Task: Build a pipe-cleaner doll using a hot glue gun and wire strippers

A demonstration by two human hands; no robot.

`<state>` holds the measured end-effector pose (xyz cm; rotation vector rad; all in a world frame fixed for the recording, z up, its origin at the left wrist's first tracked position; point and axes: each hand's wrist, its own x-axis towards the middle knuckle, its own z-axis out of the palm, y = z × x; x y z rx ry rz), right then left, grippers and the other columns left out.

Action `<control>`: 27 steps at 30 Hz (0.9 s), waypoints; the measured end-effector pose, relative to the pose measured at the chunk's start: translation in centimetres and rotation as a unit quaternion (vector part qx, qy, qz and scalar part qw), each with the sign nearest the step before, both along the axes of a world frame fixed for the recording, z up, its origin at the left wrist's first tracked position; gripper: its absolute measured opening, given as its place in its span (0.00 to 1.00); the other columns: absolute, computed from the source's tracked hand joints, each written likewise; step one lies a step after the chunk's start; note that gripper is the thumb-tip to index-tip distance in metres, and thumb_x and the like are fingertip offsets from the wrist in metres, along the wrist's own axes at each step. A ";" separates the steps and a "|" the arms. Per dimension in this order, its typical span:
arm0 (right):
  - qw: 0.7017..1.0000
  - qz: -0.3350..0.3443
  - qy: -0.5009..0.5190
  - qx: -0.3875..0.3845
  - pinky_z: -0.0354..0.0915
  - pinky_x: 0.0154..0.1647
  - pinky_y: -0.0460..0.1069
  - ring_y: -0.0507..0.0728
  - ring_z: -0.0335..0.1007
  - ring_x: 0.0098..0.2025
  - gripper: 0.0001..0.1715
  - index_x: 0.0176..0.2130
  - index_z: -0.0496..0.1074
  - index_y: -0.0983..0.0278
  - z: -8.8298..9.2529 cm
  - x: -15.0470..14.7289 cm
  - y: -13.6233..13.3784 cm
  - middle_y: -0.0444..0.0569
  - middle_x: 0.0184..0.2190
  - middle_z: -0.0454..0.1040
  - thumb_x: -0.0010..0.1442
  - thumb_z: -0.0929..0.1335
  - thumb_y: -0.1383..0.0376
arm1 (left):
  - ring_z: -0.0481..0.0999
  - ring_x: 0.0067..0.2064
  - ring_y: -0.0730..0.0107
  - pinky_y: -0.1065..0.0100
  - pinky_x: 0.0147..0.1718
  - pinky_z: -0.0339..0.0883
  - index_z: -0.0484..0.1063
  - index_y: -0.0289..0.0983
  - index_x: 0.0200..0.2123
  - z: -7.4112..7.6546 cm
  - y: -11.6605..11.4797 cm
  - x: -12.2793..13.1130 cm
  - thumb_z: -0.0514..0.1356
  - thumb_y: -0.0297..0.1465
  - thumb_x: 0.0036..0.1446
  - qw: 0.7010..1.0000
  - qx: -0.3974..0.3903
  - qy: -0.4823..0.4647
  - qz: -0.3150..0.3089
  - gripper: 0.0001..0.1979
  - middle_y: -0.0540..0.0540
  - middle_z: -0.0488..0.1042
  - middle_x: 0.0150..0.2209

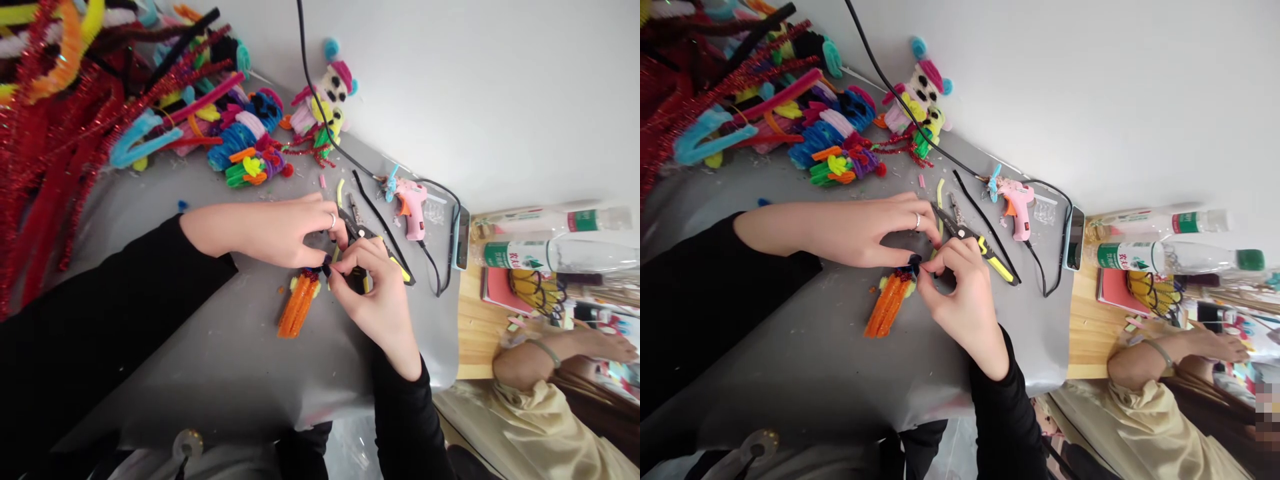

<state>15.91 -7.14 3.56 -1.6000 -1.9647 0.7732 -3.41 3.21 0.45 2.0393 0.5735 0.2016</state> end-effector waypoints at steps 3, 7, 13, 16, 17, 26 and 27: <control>1.000 0.004 0.001 0.003 0.61 0.40 0.52 0.57 0.62 0.38 0.13 0.27 0.67 0.60 -0.1 0.0 0.0 0.44 0.27 0.70 0.61 0.69 0.72 | 0.65 0.61 0.55 0.62 0.59 0.61 0.75 0.41 0.51 0.0 0.0 0.0 0.57 0.31 0.59 1.000 0.009 0.003 -0.008 0.17 0.44 0.73 0.54; 1.000 0.009 -0.003 0.009 0.61 0.40 0.52 0.56 0.63 0.37 0.13 0.27 0.67 0.60 -0.1 -0.1 0.1 0.43 0.28 0.71 0.61 0.69 0.73 | 0.65 0.61 0.56 0.62 0.60 0.61 0.75 0.41 0.51 -0.1 0.0 0.0 0.56 0.29 0.59 1.000 0.026 0.000 -0.016 0.17 0.44 0.73 0.54; 1.000 0.014 -0.003 0.004 0.62 0.41 0.52 0.56 0.64 0.38 0.11 0.29 0.71 0.60 -0.2 0.0 0.0 0.44 0.30 0.73 0.63 0.70 0.72 | 0.66 0.60 0.56 0.63 0.60 0.61 0.75 0.40 0.50 -0.1 0.0 0.1 0.56 0.27 0.58 0.999 0.040 0.000 -0.019 0.17 0.44 0.73 0.54; 1.000 0.017 -0.001 0.003 0.63 0.41 0.52 0.56 0.66 0.39 0.11 0.30 0.73 0.60 0.0 0.2 0.0 0.45 0.31 0.75 0.64 0.70 0.72 | 0.66 0.60 0.56 0.63 0.60 0.61 0.75 0.40 0.50 -0.1 0.0 0.1 0.57 0.27 0.58 0.999 0.036 0.001 -0.018 0.18 0.44 0.73 0.54; 1.000 0.019 -0.001 0.004 0.63 0.42 0.53 0.56 0.67 0.39 0.10 0.31 0.74 0.60 0.1 0.2 0.0 0.45 0.32 0.75 0.64 0.70 0.72 | 0.66 0.60 0.57 0.64 0.60 0.61 0.75 0.40 0.51 -0.1 0.0 0.1 0.57 0.27 0.58 0.999 0.034 0.003 -0.019 0.18 0.44 0.73 0.54; 0.999 0.027 0.018 0.043 0.66 0.44 0.55 0.57 0.70 0.39 0.08 0.34 0.76 0.61 0.8 0.5 0.0 0.48 0.35 0.76 0.65 0.69 0.71 | 0.67 0.61 0.59 0.64 0.60 0.61 0.76 0.41 0.50 0.3 0.2 0.2 0.53 0.28 0.61 1.000 -0.009 -0.006 -0.009 0.17 0.46 0.76 0.53; 0.998 0.036 0.019 0.055 0.66 0.43 0.55 0.57 0.70 0.39 0.09 0.34 0.76 0.61 0.8 0.5 -0.1 0.48 0.35 0.76 0.65 0.69 0.72 | 0.68 0.61 0.59 0.64 0.60 0.61 0.76 0.41 0.50 0.3 0.2 0.2 0.53 0.28 0.61 1.000 -0.015 -0.008 -0.007 0.17 0.46 0.76 0.53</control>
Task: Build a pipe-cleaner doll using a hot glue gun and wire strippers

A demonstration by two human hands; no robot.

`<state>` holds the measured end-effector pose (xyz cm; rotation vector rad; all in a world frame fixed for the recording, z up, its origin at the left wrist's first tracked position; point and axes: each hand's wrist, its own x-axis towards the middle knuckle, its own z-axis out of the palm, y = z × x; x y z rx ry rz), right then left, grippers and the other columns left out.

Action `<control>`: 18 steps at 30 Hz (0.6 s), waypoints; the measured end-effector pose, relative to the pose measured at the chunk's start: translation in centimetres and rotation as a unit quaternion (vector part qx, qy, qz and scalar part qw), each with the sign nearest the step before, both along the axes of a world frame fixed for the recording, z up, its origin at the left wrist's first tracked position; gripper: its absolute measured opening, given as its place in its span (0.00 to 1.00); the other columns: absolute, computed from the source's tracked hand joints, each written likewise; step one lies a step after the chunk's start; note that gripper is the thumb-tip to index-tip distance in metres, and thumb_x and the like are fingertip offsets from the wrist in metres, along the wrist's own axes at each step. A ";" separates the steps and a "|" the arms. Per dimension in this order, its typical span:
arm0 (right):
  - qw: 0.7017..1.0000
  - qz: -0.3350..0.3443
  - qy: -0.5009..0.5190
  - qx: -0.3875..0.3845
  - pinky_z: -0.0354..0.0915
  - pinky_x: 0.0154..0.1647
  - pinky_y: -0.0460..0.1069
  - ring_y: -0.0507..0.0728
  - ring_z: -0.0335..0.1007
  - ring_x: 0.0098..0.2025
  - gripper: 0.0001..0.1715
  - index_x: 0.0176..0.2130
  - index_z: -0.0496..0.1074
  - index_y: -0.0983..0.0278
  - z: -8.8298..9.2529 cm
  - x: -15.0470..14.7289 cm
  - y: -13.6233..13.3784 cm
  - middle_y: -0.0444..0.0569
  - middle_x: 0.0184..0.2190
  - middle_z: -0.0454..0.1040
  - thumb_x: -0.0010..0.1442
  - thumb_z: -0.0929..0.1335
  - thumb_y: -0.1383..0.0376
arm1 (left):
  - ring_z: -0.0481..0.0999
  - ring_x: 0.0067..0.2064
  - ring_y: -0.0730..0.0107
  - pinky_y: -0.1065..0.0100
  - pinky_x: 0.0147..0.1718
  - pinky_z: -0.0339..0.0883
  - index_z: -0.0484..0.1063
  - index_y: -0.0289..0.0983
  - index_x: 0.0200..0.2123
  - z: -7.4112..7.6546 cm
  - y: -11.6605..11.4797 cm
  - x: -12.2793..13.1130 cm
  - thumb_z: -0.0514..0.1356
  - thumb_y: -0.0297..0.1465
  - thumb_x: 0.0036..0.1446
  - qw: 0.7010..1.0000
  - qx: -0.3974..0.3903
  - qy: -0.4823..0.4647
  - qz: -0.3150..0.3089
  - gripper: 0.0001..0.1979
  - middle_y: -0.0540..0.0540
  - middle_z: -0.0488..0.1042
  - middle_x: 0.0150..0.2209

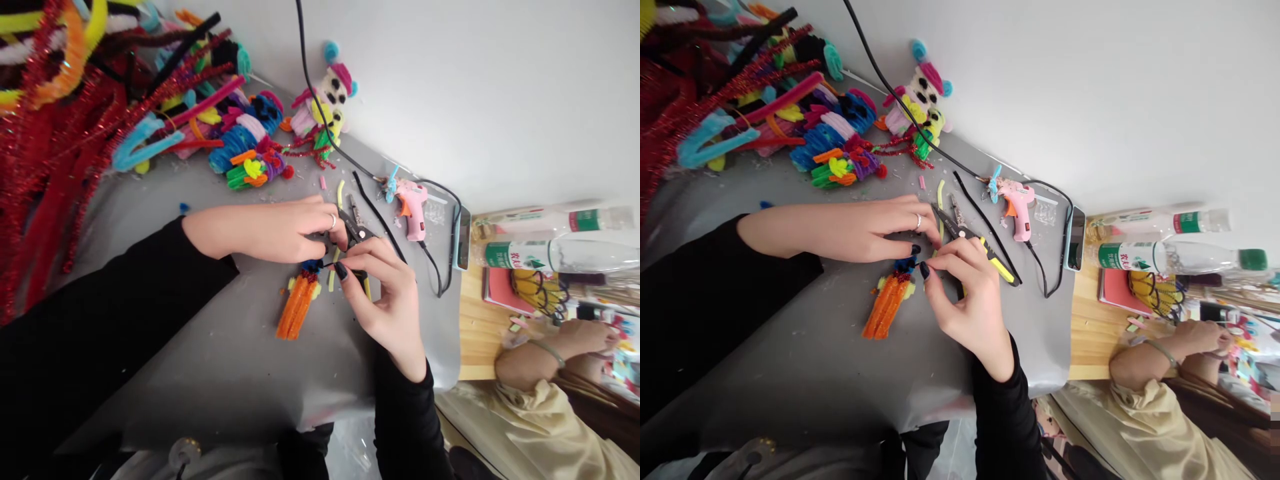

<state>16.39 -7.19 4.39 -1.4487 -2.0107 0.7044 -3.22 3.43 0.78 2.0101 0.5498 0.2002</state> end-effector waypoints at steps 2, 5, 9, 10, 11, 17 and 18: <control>1.000 0.012 0.003 0.025 0.66 0.42 0.55 0.57 0.69 0.38 0.10 0.34 0.77 0.61 -0.1 0.0 0.0 0.49 0.34 0.76 0.65 0.69 0.73 | 0.69 0.60 0.61 0.64 0.60 0.61 0.76 0.40 0.50 0.0 0.1 0.1 0.52 0.27 0.61 1.000 -0.009 -0.001 0.012 0.18 0.46 0.77 0.52; 0.998 0.021 -0.002 0.054 0.65 0.41 0.56 0.57 0.68 0.38 0.11 0.34 0.79 0.61 -0.2 0.0 -0.1 0.49 0.33 0.75 0.64 0.69 0.73 | 0.71 0.59 0.61 0.65 0.60 0.62 0.77 0.39 0.49 0.0 0.1 0.2 0.52 0.24 0.60 1.000 -0.015 0.003 0.028 0.19 0.46 0.78 0.53; 0.995 0.037 -0.028 0.087 0.65 0.40 0.56 0.58 0.66 0.38 0.11 0.35 0.81 0.60 -0.2 0.1 -0.2 0.50 0.33 0.75 0.62 0.69 0.73 | 0.71 0.60 0.61 0.64 0.60 0.63 0.78 0.40 0.48 -0.1 0.2 0.1 0.52 0.21 0.55 1.000 -0.002 0.001 0.015 0.21 0.47 0.78 0.53; 0.994 0.039 -0.032 0.092 0.65 0.40 0.57 0.58 0.66 0.38 0.11 0.35 0.81 0.60 -0.3 0.1 -0.2 0.50 0.33 0.75 0.62 0.69 0.73 | 0.70 0.60 0.61 0.64 0.60 0.63 0.78 0.40 0.47 -0.1 0.2 0.1 0.52 0.20 0.55 1.000 0.002 0.000 0.011 0.21 0.47 0.78 0.52; 0.994 0.040 -0.036 0.096 0.65 0.40 0.57 0.58 0.66 0.38 0.11 0.35 0.81 0.60 -0.3 0.1 -0.2 0.49 0.32 0.75 0.62 0.69 0.73 | 0.70 0.61 0.61 0.64 0.60 0.63 0.78 0.40 0.46 -0.1 0.2 0.1 0.52 0.20 0.54 1.000 0.006 -0.001 0.009 0.21 0.47 0.78 0.52; 0.992 0.040 -0.060 0.102 0.65 0.39 0.57 0.59 0.66 0.37 0.13 0.36 0.82 0.58 -0.4 0.0 -0.1 0.49 0.32 0.75 0.62 0.69 0.72 | 0.72 0.59 0.61 0.65 0.59 0.64 0.79 0.41 0.46 -0.1 0.2 0.1 0.52 0.20 0.55 1.000 0.017 0.003 0.013 0.22 0.47 0.79 0.51; 0.992 0.040 -0.061 0.101 0.65 0.39 0.57 0.59 0.66 0.37 0.13 0.36 0.82 0.58 -0.4 0.0 -0.1 0.49 0.32 0.75 0.62 0.69 0.72 | 0.72 0.59 0.61 0.65 0.58 0.64 0.79 0.41 0.47 -0.2 0.2 0.1 0.52 0.20 0.55 1.000 0.018 0.002 0.014 0.22 0.47 0.79 0.51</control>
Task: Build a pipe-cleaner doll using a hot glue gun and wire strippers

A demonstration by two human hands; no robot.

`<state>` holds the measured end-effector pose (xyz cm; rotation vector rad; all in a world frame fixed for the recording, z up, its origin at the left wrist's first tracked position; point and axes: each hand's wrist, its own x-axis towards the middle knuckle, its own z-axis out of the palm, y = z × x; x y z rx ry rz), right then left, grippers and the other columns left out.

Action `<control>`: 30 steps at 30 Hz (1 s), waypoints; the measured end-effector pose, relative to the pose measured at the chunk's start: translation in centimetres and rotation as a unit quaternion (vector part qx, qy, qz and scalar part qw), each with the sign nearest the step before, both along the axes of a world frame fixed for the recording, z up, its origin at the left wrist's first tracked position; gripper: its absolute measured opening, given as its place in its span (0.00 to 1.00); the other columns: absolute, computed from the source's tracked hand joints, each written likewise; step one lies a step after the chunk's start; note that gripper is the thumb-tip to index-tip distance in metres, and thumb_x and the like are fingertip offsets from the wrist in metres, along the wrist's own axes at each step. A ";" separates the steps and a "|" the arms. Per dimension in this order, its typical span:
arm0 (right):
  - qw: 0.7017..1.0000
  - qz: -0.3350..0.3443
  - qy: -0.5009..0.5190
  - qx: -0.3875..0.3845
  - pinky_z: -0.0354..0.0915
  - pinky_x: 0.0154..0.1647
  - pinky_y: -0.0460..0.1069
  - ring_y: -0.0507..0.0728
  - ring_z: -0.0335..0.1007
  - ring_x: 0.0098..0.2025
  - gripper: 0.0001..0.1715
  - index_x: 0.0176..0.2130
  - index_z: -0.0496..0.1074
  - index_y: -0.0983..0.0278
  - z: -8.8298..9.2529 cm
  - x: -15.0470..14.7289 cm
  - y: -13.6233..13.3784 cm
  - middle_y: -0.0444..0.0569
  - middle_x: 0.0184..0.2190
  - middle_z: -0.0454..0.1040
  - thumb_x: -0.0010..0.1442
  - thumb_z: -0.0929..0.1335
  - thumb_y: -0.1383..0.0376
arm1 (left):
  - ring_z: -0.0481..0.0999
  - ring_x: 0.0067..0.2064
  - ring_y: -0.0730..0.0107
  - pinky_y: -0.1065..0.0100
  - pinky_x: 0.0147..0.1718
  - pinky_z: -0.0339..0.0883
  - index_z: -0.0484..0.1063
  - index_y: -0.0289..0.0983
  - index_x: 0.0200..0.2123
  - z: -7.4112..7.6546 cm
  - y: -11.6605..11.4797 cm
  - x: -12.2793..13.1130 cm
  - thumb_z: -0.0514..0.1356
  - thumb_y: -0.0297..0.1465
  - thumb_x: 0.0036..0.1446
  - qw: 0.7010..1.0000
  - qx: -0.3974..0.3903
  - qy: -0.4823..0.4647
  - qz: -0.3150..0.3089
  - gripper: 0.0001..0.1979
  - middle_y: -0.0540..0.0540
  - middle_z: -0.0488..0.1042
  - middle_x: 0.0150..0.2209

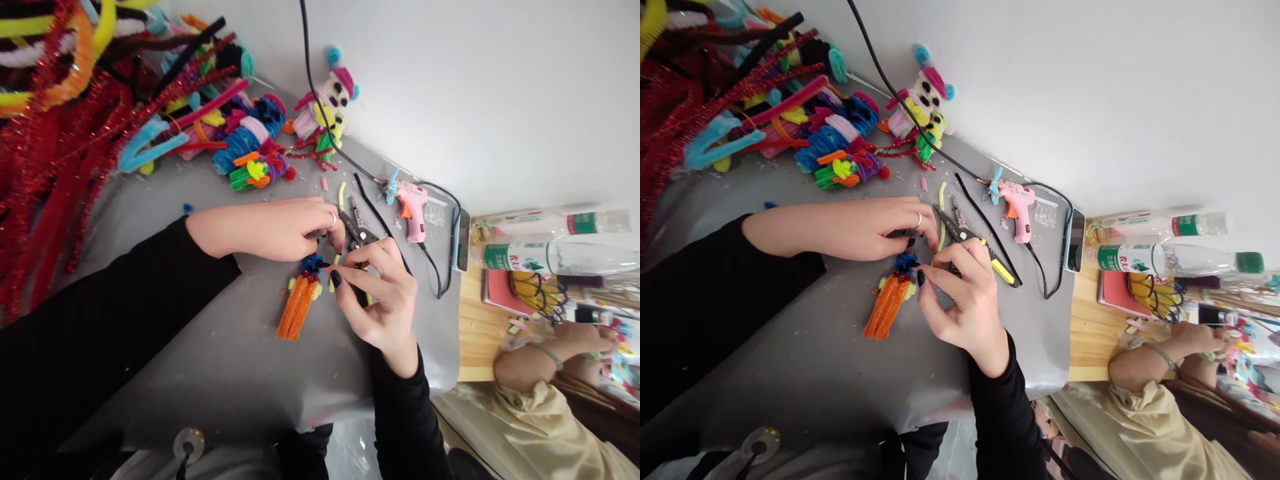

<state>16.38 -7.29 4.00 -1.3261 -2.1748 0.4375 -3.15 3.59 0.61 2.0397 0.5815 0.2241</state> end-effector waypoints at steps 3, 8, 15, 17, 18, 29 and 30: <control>1.000 0.003 0.001 -0.002 0.66 0.39 0.58 0.59 0.66 0.37 0.12 0.35 0.82 0.59 0.0 0.0 0.0 0.50 0.32 0.75 0.62 0.68 0.71 | 0.73 0.59 0.61 0.65 0.57 0.65 0.79 0.41 0.46 -0.1 0.0 0.1 0.53 0.20 0.56 1.000 0.001 -0.001 0.002 0.21 0.47 0.79 0.51; 0.998 -0.025 0.042 0.032 0.65 0.37 0.57 0.57 0.67 0.34 0.12 0.37 0.81 0.58 0.0 0.1 -0.3 0.48 0.31 0.75 0.63 0.68 0.72 | 0.79 0.46 0.64 0.67 0.47 0.71 0.80 0.41 0.44 0.3 0.3 -0.2 0.56 0.25 0.57 0.995 -0.014 -0.043 0.086 0.16 0.47 0.80 0.48; 0.990 -0.096 0.076 0.070 0.67 0.37 0.57 0.57 0.71 0.34 0.11 0.37 0.79 0.57 -0.4 0.1 -0.2 0.47 0.32 0.77 0.66 0.68 0.70 | 0.79 0.41 0.61 0.64 0.42 0.75 0.81 0.42 0.44 1.0 1.5 -1.8 0.61 0.35 0.59 0.976 0.005 -0.065 0.207 0.13 0.45 0.80 0.44; 0.988 -0.119 0.077 0.063 0.68 0.37 0.57 0.58 0.72 0.34 0.11 0.37 0.80 0.57 -0.5 0.0 -0.1 0.47 0.32 0.77 0.67 0.68 0.69 | 0.79 0.44 0.59 0.62 0.47 0.75 0.81 0.41 0.43 0.5 1.7 -2.0 0.61 0.37 0.59 0.980 0.042 -0.051 0.188 0.12 0.45 0.80 0.45; 0.987 -0.126 0.082 0.062 0.69 0.37 0.57 0.58 0.72 0.35 0.11 0.37 0.80 0.57 -0.6 0.0 -0.1 0.47 0.33 0.77 0.67 0.68 0.69 | 0.78 0.46 0.58 0.61 0.50 0.74 0.81 0.41 0.42 0.1 1.8 -2.0 0.61 0.37 0.60 0.982 0.060 -0.045 0.173 0.12 0.44 0.79 0.46; 0.982 -0.143 0.102 0.070 0.71 0.37 0.56 0.58 0.74 0.36 0.11 0.38 0.80 0.56 -1.0 0.0 0.2 0.46 0.33 0.77 0.68 0.68 0.69 | 0.75 0.48 0.57 0.66 0.37 0.75 0.78 0.40 0.35 -0.9 1.3 -1.3 0.61 0.38 0.61 0.986 0.048 -0.051 0.150 0.09 0.43 0.75 0.43; 0.981 -0.144 0.105 0.073 0.71 0.38 0.56 0.58 0.74 0.36 0.11 0.38 0.80 0.56 -1.1 0.0 0.2 0.46 0.33 0.77 0.68 0.68 0.69 | 0.77 0.45 0.59 0.67 0.35 0.75 0.78 0.40 0.35 -0.6 1.2 -1.2 0.62 0.38 0.60 0.984 0.025 -0.058 0.168 0.09 0.43 0.75 0.42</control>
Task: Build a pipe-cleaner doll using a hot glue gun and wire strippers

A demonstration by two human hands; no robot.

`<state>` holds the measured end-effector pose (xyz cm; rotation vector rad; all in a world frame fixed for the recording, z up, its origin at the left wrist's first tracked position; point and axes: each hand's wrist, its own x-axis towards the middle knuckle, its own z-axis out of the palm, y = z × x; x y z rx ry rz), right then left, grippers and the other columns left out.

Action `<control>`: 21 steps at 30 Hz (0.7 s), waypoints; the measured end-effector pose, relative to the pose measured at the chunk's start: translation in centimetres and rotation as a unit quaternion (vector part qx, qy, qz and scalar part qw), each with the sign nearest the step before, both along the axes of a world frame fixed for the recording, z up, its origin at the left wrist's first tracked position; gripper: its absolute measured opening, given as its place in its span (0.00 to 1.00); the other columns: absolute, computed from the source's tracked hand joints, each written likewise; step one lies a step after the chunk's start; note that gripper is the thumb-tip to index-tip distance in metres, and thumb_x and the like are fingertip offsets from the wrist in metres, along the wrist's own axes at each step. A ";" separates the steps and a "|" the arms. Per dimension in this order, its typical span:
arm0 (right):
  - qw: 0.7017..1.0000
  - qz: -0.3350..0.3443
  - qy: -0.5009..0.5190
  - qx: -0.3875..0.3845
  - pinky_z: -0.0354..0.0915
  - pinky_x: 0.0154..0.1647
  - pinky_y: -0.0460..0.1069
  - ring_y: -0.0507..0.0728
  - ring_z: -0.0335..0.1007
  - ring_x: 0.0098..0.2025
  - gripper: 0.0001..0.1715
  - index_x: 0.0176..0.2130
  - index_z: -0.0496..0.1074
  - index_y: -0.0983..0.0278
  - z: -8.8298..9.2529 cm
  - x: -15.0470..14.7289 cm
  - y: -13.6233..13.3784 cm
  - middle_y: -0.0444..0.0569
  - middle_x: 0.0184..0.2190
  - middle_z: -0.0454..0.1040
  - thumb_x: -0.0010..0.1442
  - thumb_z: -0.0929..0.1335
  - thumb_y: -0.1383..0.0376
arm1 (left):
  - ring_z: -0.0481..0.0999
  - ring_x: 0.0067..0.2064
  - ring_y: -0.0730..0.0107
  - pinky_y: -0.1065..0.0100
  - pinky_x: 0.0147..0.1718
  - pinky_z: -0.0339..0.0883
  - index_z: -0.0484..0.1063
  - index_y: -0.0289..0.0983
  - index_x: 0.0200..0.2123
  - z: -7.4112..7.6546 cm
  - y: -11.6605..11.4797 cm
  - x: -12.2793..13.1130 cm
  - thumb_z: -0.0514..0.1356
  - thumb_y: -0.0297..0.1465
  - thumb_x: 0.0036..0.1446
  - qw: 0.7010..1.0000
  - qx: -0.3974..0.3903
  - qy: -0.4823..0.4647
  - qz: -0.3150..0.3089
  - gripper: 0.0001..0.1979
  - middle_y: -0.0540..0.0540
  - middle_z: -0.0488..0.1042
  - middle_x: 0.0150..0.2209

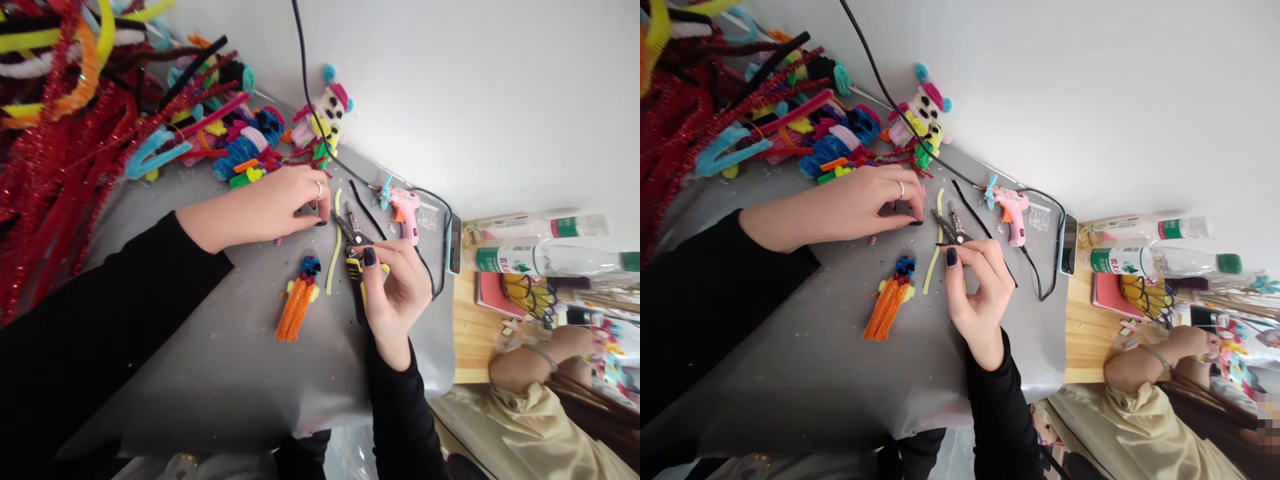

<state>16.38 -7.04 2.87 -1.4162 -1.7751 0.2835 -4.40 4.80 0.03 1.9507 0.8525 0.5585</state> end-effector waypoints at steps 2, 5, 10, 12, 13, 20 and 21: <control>1.000 -0.002 0.002 0.011 0.73 0.40 0.56 0.58 0.75 0.38 0.10 0.41 0.79 0.57 -0.3 0.1 0.2 0.47 0.36 0.78 0.68 0.68 0.69 | 0.78 0.40 0.62 0.68 0.32 0.74 0.77 0.41 0.35 0.6 -0.3 0.1 0.64 0.38 0.59 0.998 -0.043 -0.024 0.033 0.08 0.45 0.76 0.39; 1.000 -0.004 0.002 0.027 0.73 0.42 0.55 0.57 0.75 0.40 0.10 0.45 0.77 0.57 -0.8 0.0 0.5 0.49 0.39 0.78 0.67 0.69 0.70 | 0.78 0.38 0.64 0.67 0.33 0.75 0.75 0.40 0.35 1.2 -0.7 0.4 0.65 0.37 0.58 0.992 -0.090 -0.068 0.051 0.07 0.47 0.77 0.35; 1.000 -0.002 -0.024 0.019 0.74 0.45 0.54 0.57 0.77 0.43 0.08 0.44 0.75 0.58 -0.8 -0.8 1.0 0.49 0.40 0.78 0.67 0.70 0.70 | 0.80 0.40 0.64 0.63 0.40 0.77 0.71 0.38 0.40 1.2 -1.1 1.3 0.69 0.37 0.55 0.977 -0.145 -0.146 0.056 0.14 0.45 0.79 0.37; 0.999 -0.009 -0.052 0.012 0.75 0.45 0.54 0.57 0.78 0.43 0.07 0.45 0.75 0.58 -0.8 -1.1 1.2 0.49 0.41 0.79 0.68 0.70 0.69 | 0.82 0.40 0.63 0.64 0.38 0.78 0.71 0.39 0.41 1.1 -1.2 1.6 0.70 0.38 0.55 0.973 -0.169 -0.146 0.061 0.16 0.45 0.80 0.37; 0.998 -0.014 -0.063 0.010 0.76 0.45 0.55 0.57 0.79 0.43 0.07 0.46 0.75 0.58 -0.8 -1.2 1.3 0.49 0.41 0.80 0.68 0.70 0.68 | 0.82 0.40 0.62 0.64 0.37 0.78 0.71 0.39 0.41 1.0 -1.3 1.7 0.70 0.38 0.55 0.972 -0.179 -0.138 0.065 0.16 0.45 0.80 0.38; 0.998 -0.026 -0.050 0.025 0.75 0.43 0.54 0.57 0.79 0.41 0.04 0.41 0.77 0.59 -1.1 -1.2 1.4 0.49 0.38 0.82 0.68 0.71 0.68 | 0.83 0.40 0.61 0.63 0.37 0.77 0.70 0.39 0.43 0.8 -1.2 1.7 0.69 0.36 0.56 0.966 -0.193 -0.145 0.090 0.15 0.46 0.81 0.36; 0.998 -0.027 -0.050 0.032 0.74 0.43 0.54 0.57 0.79 0.40 0.04 0.40 0.77 0.59 -1.1 -1.2 1.4 0.48 0.37 0.82 0.68 0.70 0.68 | 0.82 0.39 0.61 0.63 0.37 0.77 0.70 0.39 0.43 0.8 -1.2 1.7 0.69 0.36 0.56 0.965 -0.196 -0.147 0.090 0.15 0.46 0.81 0.36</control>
